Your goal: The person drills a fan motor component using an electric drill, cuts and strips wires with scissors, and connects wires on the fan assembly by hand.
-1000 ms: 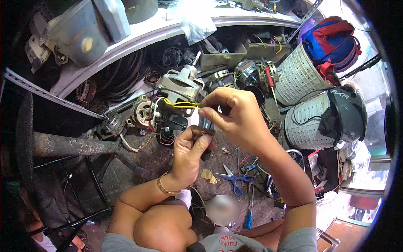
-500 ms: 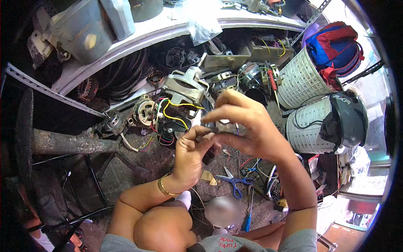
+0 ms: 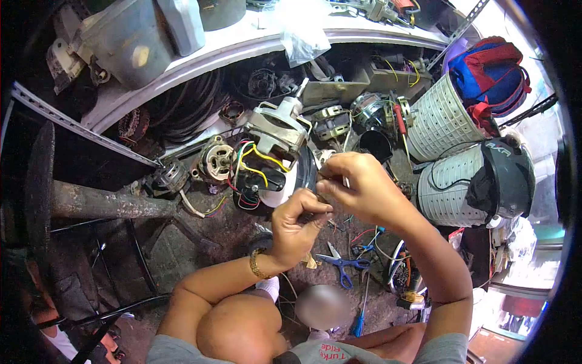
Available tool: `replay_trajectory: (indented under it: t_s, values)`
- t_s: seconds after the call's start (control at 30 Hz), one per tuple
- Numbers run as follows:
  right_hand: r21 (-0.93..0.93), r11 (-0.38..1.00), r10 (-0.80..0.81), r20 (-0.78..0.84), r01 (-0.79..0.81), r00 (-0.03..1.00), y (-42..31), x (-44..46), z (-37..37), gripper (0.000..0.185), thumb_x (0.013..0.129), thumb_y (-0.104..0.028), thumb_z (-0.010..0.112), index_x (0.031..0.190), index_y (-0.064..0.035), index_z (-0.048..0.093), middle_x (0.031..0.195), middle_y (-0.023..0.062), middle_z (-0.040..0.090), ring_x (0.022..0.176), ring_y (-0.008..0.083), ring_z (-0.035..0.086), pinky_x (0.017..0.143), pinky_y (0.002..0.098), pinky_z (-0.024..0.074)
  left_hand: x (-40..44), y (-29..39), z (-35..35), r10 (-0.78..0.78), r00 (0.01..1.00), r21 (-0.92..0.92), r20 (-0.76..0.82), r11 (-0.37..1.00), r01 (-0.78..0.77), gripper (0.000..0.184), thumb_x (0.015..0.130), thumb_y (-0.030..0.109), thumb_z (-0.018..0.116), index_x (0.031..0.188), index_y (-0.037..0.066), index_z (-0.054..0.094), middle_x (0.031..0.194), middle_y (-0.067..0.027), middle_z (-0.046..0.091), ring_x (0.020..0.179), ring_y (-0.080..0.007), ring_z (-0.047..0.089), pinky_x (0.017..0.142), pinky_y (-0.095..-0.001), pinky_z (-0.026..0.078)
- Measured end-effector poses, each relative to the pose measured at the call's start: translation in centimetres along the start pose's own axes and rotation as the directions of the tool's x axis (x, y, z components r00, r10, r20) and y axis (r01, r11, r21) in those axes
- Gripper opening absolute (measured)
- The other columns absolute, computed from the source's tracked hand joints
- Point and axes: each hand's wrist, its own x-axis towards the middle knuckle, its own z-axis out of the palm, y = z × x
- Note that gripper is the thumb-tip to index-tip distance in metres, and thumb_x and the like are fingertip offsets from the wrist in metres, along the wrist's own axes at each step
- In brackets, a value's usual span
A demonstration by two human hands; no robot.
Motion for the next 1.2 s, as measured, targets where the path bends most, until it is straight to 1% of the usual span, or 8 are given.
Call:
replay_trajectory:
  t_s: [0.07, 0.17, 0.3, 0.47, 0.83, 1.07, 1.13, 1.2]
  values:
    - [-0.086, 0.99, -0.112, -0.05, 0.108, 0.992, -0.6, -0.3, 0.5, 0.009, 0.07, -0.01, 0.067, 0.074, -0.0036, 0.061, 0.07, 0.0127, 0.055, 0.07, 0.0344, 0.056, 0.06, 0.0418, 0.0452, -0.2, 0.7, 0.3, -0.142, 0.99, -0.073, 0.02, 0.987, 0.143, 0.009, 0.082, -0.005, 0.064, 0.08, 0.001, 0.058, 0.083, -0.0009, 0.059, 0.078, -0.0064, 0.054, 0.069, -0.0224, 0.045]
    - [-0.075, 0.967, -0.249, -0.468, 0.243, 0.848, -4.7, 0.0, 0.6, 0.018, 0.062, 0.001, 0.07, 0.077, -0.0055, 0.063, 0.075, 0.0084, 0.053, 0.069, 0.027, 0.055, 0.059, 0.0357, 0.0432, -0.3, 0.3, 0.4, -0.212, 0.977, -0.012, -0.026, 0.977, 0.211, 0.007, 0.085, -0.001, 0.063, 0.088, 0.002, 0.058, 0.086, -0.001, 0.059, 0.082, -0.0061, 0.053, 0.07, -0.0232, 0.045]
    - [-0.376, 0.91, -0.322, -0.37, 0.176, 0.871, -6.0, 0.8, 3.0, 0.026, 0.057, -0.025, 0.078, 0.075, -0.0126, 0.065, 0.076, 0.0041, 0.05, 0.069, 0.0248, 0.049, 0.057, 0.0347, 0.0426, 0.3, 0.0, 0.8, -0.221, 0.973, -0.007, -0.063, 0.975, 0.221, 0.008, 0.086, 0.001, 0.063, 0.092, 0.002, 0.057, 0.087, -0.0008, 0.059, 0.082, -0.0057, 0.053, 0.071, -0.0229, 0.044]
    - [-0.414, 0.908, -0.238, -0.395, 0.06, 0.887, -5.9, 2.3, 4.4, 0.024, 0.057, -0.024, 0.078, 0.074, -0.0129, 0.066, 0.082, 0.004, 0.053, 0.077, 0.025, 0.051, 0.059, 0.0349, 0.045, 1.1, 0.4, 1.1, -0.255, 0.962, -0.044, -0.097, 0.967, 0.252, 0.01, 0.087, 0.004, 0.062, 0.096, 0.003, 0.056, 0.087, -0.0006, 0.059, 0.082, -0.0052, 0.053, 0.071, -0.0225, 0.044]
    - [-0.107, 0.979, -0.196, -0.304, 0.171, 0.932, -3.6, 2.8, -0.6, 0.014, 0.07, -0.004, 0.07, 0.084, -0.0019, 0.067, 0.081, 0.0129, 0.063, 0.075, 0.0306, 0.061, 0.067, 0.0371, 0.048, 1.6, 1.6, 0.4, -0.338, 0.941, -0.345, -0.003, 0.884, 0.316, 0.014, 0.091, 0.013, 0.06, 0.103, 0.005, 0.058, 0.086, 0.0001, 0.061, 0.077, -0.0056, 0.053, 0.069, -0.0218, 0.042]
    - [0.017, 0.997, -0.071, -0.259, 0.078, 0.963, -2.4, 2.9, -1.0, 0.014, 0.076, -0.01, 0.074, 0.079, 0.0005, 0.065, 0.064, 0.0069, 0.061, 0.057, 0.0095, 0.052, 0.054, 0.0264, 0.0422, 1.1, 5.8, 0.9, -0.485, 0.874, -0.513, -0.027, 0.757, 0.404, 0.014, 0.092, 0.021, 0.06, 0.1, 0.009, 0.057, 0.075, -0.0005, 0.057, 0.063, -0.011, 0.05, 0.061, -0.0256, 0.042]
    - [0.267, 0.964, 0.061, -0.196, -0.006, 0.979, -2.3, 2.4, -0.6, 0.015, 0.078, -0.009, 0.073, 0.078, 0.0021, 0.064, 0.066, 0.004, 0.062, 0.061, 0.0061, 0.051, 0.055, 0.0251, 0.0423, 1.3, 6.7, 0.3, -0.5, 0.866, -0.575, 0.003, 0.708, 0.41, 0.015, 0.09, 0.02, 0.062, 0.1, 0.01, 0.058, 0.071, 0.0004, 0.056, 0.061, -0.0107, 0.05, 0.058, -0.0254, 0.041]
    - [0.402, 0.916, 0.091, -0.195, -0.005, 0.977, -1.9, 2.0, 0.3, 0.014, 0.078, -0.009, 0.07, 0.086, 0.002, 0.067, 0.075, 0.0127, 0.067, 0.067, 0.0157, 0.063, 0.06, 0.0305, 0.0479, 1.8, 7.7, -0.9, -0.494, 0.866, -0.669, 0.085, 0.615, 0.417, 0.014, 0.087, 0.013, 0.066, 0.099, 0.007, 0.062, 0.077, -0.0018, 0.063, 0.065, -0.0061, 0.055, 0.058, -0.0193, 0.043]
